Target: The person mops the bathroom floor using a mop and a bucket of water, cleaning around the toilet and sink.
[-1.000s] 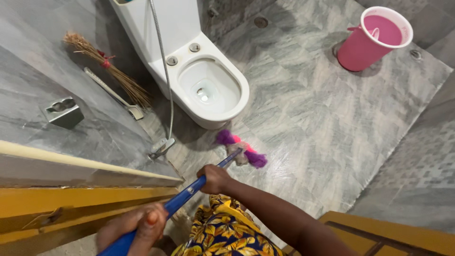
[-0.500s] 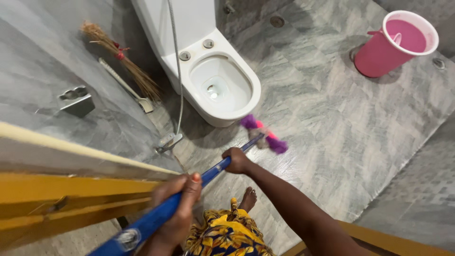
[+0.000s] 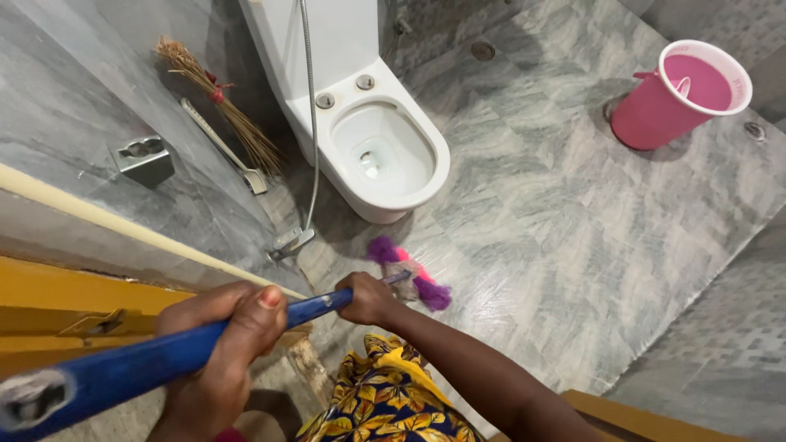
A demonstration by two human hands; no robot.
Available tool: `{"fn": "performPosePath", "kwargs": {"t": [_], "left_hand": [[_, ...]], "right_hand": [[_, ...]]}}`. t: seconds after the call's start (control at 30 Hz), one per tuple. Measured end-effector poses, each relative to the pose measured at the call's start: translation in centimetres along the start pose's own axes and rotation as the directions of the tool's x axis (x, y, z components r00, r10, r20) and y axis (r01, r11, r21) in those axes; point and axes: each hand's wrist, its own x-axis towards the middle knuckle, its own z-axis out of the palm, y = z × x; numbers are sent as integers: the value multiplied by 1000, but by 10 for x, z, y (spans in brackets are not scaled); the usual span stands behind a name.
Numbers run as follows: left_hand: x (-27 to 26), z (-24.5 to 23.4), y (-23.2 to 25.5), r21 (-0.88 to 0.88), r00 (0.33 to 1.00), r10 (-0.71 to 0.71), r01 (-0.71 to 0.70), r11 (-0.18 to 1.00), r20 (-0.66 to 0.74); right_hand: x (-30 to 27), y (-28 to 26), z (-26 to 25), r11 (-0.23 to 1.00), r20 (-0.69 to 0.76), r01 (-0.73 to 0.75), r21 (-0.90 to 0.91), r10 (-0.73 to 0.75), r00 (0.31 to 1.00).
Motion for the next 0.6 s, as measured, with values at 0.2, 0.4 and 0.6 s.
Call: {"fn": "performPosePath", "kwargs": {"t": [0.2,0.4,0.6], "left_hand": [[40,54,-63,-194,999,26,-17,981,41],[45,83,-86,-131,986,125,-110,985,106],[8,10,-25,-55,991,-127,129,990,33]], "right_hand": [[18,128,-4,991,-290,69,-116,-100,952],[14,186,-20,995,-227,-104,-7,100,969],[-2,83,24,980,-111,137,142,-121,986]]}}
